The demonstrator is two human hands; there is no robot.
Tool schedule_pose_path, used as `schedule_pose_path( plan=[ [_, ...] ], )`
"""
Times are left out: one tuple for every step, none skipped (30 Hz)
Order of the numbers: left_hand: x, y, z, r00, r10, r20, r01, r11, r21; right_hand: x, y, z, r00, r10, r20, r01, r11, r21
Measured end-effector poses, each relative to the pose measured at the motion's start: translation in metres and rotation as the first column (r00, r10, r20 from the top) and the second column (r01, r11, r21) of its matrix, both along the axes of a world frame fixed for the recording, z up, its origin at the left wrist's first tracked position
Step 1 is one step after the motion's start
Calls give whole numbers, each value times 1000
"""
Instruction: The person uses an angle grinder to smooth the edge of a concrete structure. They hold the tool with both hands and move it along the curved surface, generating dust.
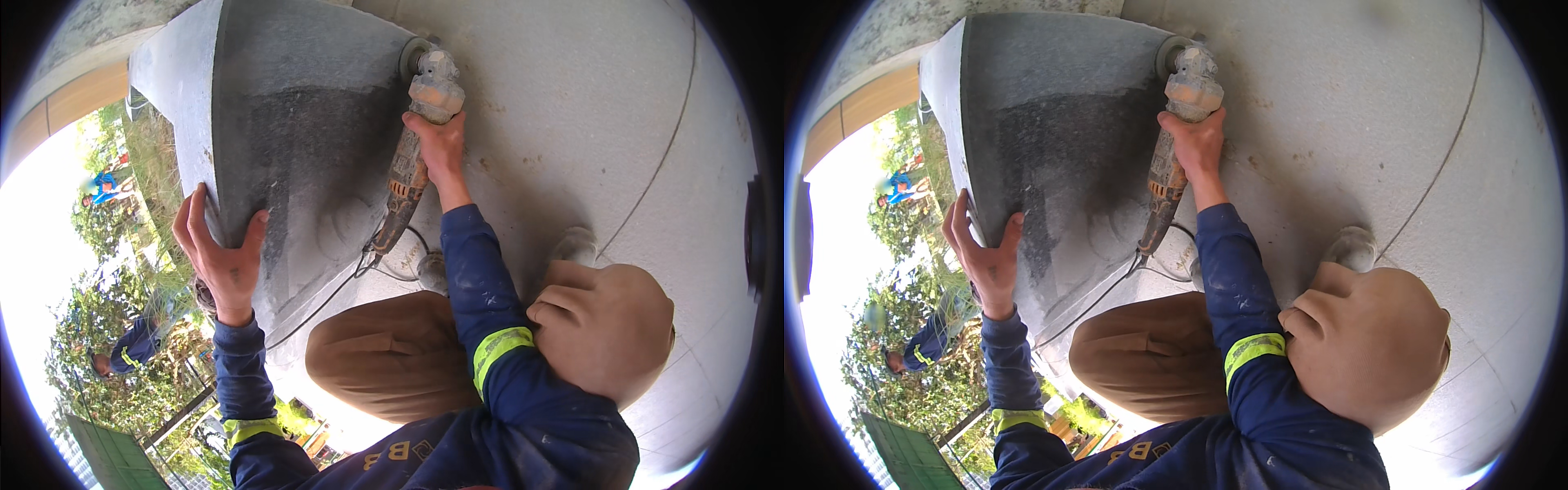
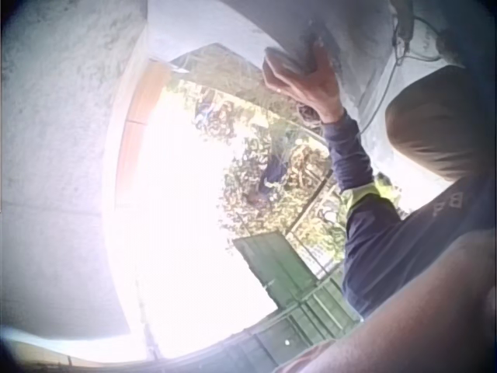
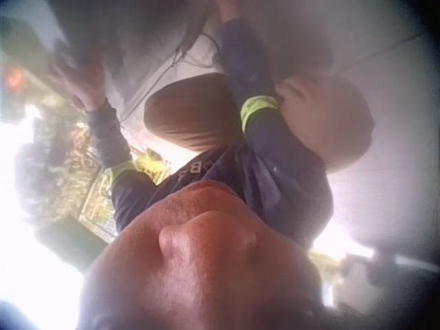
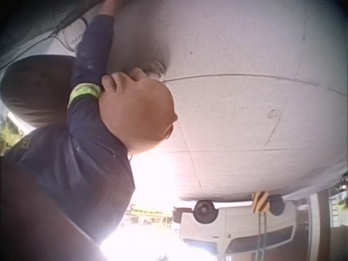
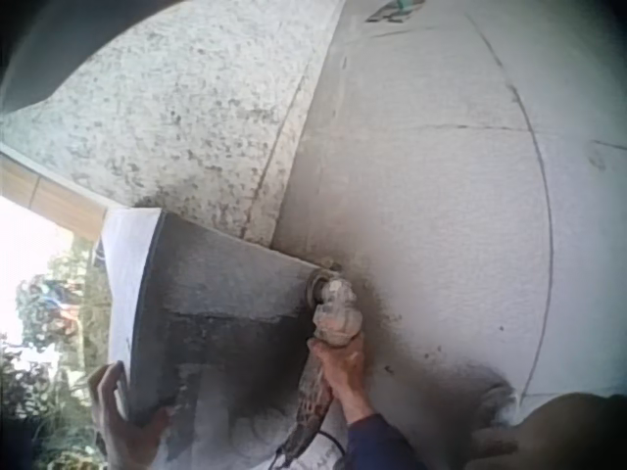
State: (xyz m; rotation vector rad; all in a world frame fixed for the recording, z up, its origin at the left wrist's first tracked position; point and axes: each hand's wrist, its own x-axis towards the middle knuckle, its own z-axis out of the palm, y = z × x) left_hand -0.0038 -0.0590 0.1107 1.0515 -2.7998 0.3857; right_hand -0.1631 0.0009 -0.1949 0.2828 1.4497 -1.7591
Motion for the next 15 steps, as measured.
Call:
schedule_pose_path(
  plan=[
    [0,1,0,1000,-3,5,4,1000,-2,-3,0,-4,999,-11,34,10,1000,17],
    [2,-1,1,1000,2,6,-2,1000,-2,-4,-2,-3,997,-18,69,16,999,31],
    [4,-2,3,1000,7,6,-7,1000,-2,-3,-2,-1,997,-11,81,8,999,39],
    [5,-3,5,1000,12,7,-12,1000,-2,-3,-3,1,996,-4,94,0,999,47],
    [4,-3,3,1000,6,2,-6,1000,2,-4,-1,-1,995,4,104,-10,998,60],
    [3,-3,2,1000,0,-3,0,1000,6,-3,-1,-3,998,-1,64,0,1000,30],
    [1,-3,0,1000,-7,-8,7,1000,9,-1,-3,-4,1000,-8,24,8,1000,0],
    [2,-1,0,1000,-4,-6,4,1000,6,2,-2,-4,1000,-14,-12,13,999,-35],
    [2,1,-1,1000,-1,-4,1,1000,3,2,-1,-4,1000,-14,-24,13,1000,-20],
    [2,3,-1,1000,2,-3,-2,1000,0,1,0,-5,999,-13,-36,13,1000,-5],
    [4,3,0,1000,4,-3,-4,1000,1,2,-1,-3,999,-19,-50,19,1000,10],
    [7,3,1,1000,6,-4,-6,1000,2,2,-1,-2,1000,-15,-19,15,999,28],
    [9,3,3,1000,8,-5,-8,1000,4,0,1,-2,1000,-12,12,11,999,46],
    [9,2,3,1000,6,-5,-6,1000,1,-3,1,-1,999,-7,43,4,998,63],
    [8,2,4,1000,3,-6,-3,1000,-1,-3,0,0,1000,-3,30,2,999,37]
  ],
)
